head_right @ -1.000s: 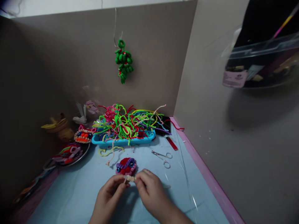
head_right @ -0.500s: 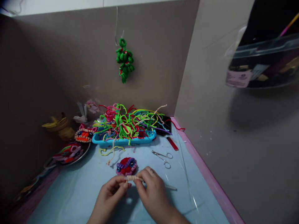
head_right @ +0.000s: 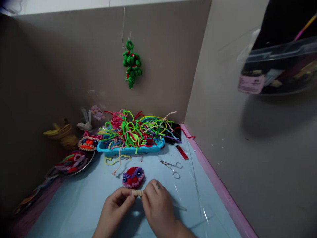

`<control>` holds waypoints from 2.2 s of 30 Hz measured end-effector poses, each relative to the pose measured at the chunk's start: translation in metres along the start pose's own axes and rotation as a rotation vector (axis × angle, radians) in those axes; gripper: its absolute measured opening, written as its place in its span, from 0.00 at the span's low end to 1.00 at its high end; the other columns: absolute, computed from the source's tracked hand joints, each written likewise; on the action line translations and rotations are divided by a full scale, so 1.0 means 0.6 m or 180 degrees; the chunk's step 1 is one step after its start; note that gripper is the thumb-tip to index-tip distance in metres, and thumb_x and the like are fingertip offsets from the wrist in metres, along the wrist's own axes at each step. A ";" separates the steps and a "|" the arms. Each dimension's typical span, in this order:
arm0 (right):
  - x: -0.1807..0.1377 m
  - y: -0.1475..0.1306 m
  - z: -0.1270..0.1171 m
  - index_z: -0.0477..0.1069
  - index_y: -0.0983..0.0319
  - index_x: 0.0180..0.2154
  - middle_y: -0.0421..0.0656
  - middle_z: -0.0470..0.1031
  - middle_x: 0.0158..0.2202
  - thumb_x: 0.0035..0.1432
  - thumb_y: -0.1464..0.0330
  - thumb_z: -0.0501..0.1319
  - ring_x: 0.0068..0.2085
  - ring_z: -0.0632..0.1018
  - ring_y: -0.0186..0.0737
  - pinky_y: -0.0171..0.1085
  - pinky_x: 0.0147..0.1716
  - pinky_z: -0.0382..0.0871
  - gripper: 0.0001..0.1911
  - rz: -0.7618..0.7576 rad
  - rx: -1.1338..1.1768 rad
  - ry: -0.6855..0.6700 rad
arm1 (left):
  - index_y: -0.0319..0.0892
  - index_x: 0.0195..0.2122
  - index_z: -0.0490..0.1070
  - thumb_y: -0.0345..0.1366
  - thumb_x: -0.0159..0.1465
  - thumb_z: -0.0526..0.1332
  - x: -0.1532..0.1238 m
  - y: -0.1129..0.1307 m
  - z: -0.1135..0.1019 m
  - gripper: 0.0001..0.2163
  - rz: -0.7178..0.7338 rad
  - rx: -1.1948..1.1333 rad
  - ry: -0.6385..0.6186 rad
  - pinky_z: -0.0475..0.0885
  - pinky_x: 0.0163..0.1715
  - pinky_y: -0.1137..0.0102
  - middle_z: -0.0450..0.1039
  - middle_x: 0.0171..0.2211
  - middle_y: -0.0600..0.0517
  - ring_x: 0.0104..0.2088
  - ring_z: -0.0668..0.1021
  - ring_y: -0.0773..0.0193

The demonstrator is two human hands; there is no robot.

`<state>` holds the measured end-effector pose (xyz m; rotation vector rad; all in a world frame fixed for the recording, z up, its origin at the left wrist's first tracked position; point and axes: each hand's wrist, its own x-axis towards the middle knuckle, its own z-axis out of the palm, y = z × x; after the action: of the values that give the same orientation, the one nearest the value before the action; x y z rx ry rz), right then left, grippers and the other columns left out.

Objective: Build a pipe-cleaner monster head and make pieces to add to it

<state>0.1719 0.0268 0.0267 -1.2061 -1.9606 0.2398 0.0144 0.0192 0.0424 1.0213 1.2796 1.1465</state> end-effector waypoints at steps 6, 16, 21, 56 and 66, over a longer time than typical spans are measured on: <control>-0.002 0.000 0.004 0.59 0.58 0.28 0.41 0.67 0.29 0.55 0.80 0.53 0.31 0.71 0.41 0.36 0.29 0.60 0.11 0.0023 -0.0075 -0.0025 | 0.38 0.27 0.78 0.49 0.50 0.70 0.000 -0.004 0.000 0.17 -0.0053 0.0140 0.0046 0.67 0.25 0.73 0.77 0.21 0.50 0.22 0.73 0.66; 0.010 0.016 -0.008 0.65 0.58 0.48 0.43 0.74 0.42 0.54 0.75 0.60 0.40 0.76 0.44 0.38 0.37 0.68 0.19 0.0708 0.0521 -0.0875 | 0.39 0.33 0.79 0.46 0.52 0.69 0.006 0.005 -0.015 0.14 0.0248 0.0192 0.0205 0.71 0.32 0.71 0.80 0.29 0.49 0.31 0.78 0.60; 0.018 0.017 -0.016 0.70 0.59 0.38 0.43 0.75 0.36 0.61 0.74 0.54 0.38 0.76 0.42 0.36 0.35 0.65 0.08 0.0646 0.0505 -0.1020 | 0.40 0.34 0.81 0.46 0.50 0.70 0.018 0.000 -0.029 0.16 0.0193 0.0245 0.0398 0.72 0.39 0.68 0.82 0.33 0.47 0.36 0.80 0.56; 0.007 0.004 -0.012 0.70 0.60 0.35 0.44 0.71 0.32 0.64 0.75 0.53 0.35 0.72 0.40 0.36 0.34 0.65 0.09 -0.0105 0.0607 -0.0452 | 0.40 0.27 0.78 0.42 0.53 0.66 -0.002 -0.009 -0.014 0.09 0.0553 0.0798 0.0329 0.73 0.28 0.72 0.80 0.24 0.49 0.26 0.78 0.61; 0.008 0.002 -0.008 0.72 0.60 0.34 0.42 0.69 0.28 0.66 0.73 0.52 0.31 0.72 0.38 0.35 0.32 0.63 0.11 -0.0412 -0.0093 -0.0005 | 0.40 0.27 0.80 0.45 0.47 0.70 -0.002 0.000 -0.003 0.13 0.0239 0.0391 0.0446 0.74 0.29 0.69 0.81 0.24 0.47 0.27 0.79 0.58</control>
<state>0.1752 0.0304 0.0318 -1.0923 -2.0410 0.1462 0.0130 0.0181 0.0423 1.1028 1.4477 1.2263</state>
